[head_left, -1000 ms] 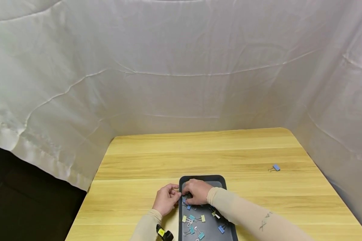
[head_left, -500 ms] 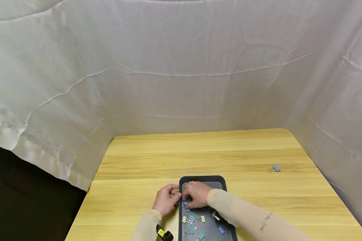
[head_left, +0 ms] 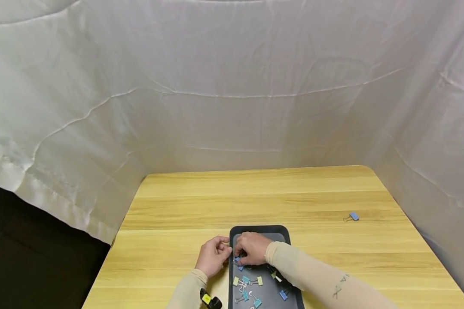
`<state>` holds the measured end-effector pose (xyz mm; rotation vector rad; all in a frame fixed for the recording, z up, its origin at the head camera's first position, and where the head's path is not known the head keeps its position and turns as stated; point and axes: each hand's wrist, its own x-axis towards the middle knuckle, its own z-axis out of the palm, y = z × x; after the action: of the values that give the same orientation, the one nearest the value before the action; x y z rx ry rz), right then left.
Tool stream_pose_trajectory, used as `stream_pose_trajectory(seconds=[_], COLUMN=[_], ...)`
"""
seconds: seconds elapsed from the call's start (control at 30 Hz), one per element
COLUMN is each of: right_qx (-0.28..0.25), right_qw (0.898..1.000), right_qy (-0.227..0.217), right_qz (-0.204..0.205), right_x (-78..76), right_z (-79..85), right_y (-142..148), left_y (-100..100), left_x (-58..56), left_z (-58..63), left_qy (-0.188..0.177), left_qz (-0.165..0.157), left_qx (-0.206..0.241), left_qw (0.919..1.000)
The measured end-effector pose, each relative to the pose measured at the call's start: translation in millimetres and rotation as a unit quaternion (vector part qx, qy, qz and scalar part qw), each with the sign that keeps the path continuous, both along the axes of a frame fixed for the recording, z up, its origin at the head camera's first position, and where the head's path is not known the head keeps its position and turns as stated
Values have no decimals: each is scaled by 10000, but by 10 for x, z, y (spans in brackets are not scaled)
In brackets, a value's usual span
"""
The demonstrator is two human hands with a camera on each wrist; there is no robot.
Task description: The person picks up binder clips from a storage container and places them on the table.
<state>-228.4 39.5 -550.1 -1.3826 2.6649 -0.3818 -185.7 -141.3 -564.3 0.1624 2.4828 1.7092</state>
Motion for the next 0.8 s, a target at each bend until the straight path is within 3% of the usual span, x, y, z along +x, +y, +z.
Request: stream_pose_trajectory(seconds=[0.23, 0.43, 0.57, 0.8], right_qx=[-24, -406, -587, -926], right_qw=[9999, 9986, 9980, 9945], right_qy=[105, 343, 232, 157], right_qz=[-70, 47, 27, -465], right_x=[-20, -61, -91, -169], right_z=[-7, -18, 41, 222], right_y=[13, 51, 107, 259], left_y=[-5, -9, -9, -12], left_x=[-6, -13, -13, -14], left_z=[-13, -33, -36, -40], left_qy=[95, 146, 160, 224], left_qz=[-39, -50, -58, -14], left_qx=[75, 81, 127, 36], left_qw=[9999, 9998, 9998, 9997])
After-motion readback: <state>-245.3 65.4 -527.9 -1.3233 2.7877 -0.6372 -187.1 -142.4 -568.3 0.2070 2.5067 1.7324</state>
